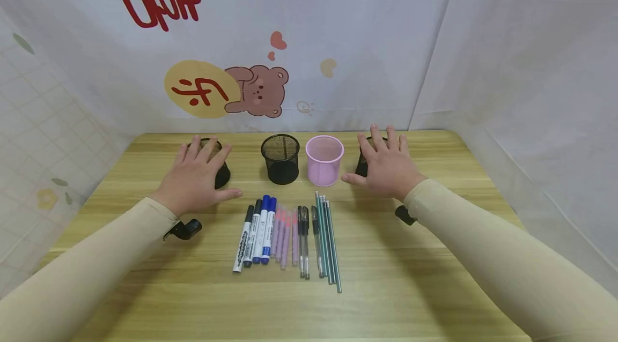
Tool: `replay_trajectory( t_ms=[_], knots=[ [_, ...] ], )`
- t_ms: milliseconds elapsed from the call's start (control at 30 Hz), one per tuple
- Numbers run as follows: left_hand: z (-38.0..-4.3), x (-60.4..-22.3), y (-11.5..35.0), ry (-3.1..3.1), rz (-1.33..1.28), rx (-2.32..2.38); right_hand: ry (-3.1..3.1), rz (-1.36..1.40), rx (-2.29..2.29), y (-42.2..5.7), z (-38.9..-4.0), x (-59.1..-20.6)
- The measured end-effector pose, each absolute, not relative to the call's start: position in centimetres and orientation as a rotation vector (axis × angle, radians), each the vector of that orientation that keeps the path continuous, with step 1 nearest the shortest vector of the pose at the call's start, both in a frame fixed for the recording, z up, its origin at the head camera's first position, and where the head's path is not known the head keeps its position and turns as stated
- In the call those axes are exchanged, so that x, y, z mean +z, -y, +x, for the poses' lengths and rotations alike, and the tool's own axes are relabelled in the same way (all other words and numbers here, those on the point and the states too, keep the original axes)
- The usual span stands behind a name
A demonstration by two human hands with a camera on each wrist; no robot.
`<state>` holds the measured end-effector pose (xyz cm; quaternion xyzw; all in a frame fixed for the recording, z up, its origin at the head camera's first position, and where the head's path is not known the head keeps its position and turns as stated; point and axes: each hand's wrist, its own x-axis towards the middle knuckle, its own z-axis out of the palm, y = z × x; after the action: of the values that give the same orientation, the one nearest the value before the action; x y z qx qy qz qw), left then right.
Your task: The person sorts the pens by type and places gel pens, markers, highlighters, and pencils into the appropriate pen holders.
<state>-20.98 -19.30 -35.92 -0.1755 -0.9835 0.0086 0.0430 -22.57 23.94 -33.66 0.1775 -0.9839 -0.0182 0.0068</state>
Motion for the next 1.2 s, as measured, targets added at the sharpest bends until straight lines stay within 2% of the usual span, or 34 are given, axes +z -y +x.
replay_trajectory(
  t_ms=[200,767,967,1200],
  knots=[
    [-20.9,-35.7,19.5,3.003,-0.521,-0.052,3.066,0.552,-0.037,-23.9,-22.5,-33.5],
    [-22.6,-35.4,23.2,2.977,-0.256,-0.436,2.968,0.533,0.134,-24.2,-22.4,-34.2],
    [-23.6,-35.9,24.4,3.041,-0.163,-0.703,2.799,0.561,0.297,-23.4,-21.4,-34.3],
    [-24.2,-36.7,24.3,3.047,-0.103,-0.779,2.596,0.695,0.341,-21.8,-19.6,-34.5]
  ],
)
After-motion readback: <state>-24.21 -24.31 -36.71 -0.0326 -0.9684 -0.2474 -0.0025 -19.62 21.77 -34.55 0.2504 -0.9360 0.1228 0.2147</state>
